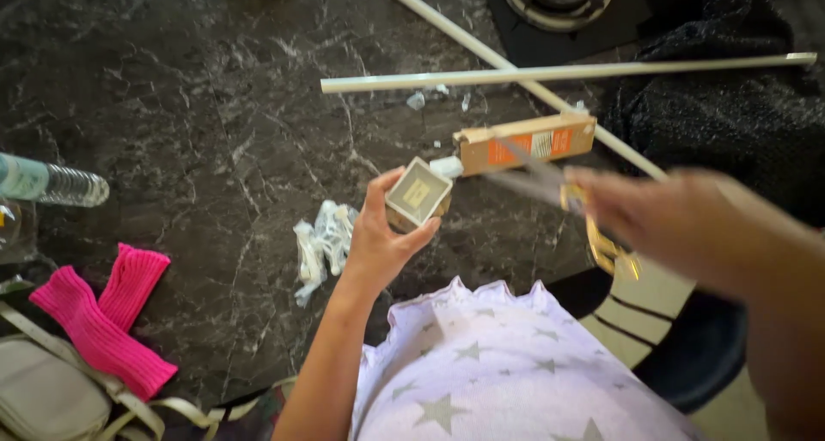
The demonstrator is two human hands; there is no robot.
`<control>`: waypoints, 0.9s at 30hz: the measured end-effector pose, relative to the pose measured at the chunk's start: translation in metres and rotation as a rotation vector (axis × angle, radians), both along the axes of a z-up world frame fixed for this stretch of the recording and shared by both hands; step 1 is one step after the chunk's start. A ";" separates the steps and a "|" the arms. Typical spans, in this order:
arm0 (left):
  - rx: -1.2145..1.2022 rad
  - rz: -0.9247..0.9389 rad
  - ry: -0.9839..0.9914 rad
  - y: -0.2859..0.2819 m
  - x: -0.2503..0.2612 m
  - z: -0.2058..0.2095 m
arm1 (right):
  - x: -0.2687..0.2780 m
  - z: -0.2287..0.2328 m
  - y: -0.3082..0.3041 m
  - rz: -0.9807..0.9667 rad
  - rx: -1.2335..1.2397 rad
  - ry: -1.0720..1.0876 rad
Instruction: The person uses scissors to cut open a small cardboard box, removes a plastic-wrapped item, and places the packaging aside. They then open a second similar box and remove its contents in the same way.
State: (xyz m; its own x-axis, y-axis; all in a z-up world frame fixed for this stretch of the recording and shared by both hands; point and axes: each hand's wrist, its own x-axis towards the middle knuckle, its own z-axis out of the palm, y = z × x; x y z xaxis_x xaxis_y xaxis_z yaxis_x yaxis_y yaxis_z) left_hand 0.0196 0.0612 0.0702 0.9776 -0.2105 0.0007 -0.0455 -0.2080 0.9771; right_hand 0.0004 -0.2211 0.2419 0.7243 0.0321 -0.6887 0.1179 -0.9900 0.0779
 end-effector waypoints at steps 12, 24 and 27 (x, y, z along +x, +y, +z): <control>0.008 0.014 -0.037 0.005 -0.005 -0.008 | 0.041 0.008 0.040 0.081 0.032 -0.007; 0.020 0.008 -0.032 0.005 -0.005 -0.006 | 0.048 0.018 0.047 0.133 -0.142 0.112; 0.030 0.009 -0.045 0.006 -0.006 -0.007 | 0.054 0.019 0.048 0.151 -0.016 0.034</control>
State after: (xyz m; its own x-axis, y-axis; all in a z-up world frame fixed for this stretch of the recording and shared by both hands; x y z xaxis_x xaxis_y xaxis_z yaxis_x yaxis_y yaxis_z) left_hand 0.0139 0.0672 0.0634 0.9785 -0.2025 0.0384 -0.0873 -0.2381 0.9673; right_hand 0.0540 -0.1735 0.2610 0.6883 0.1272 -0.7142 0.2678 -0.9595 0.0872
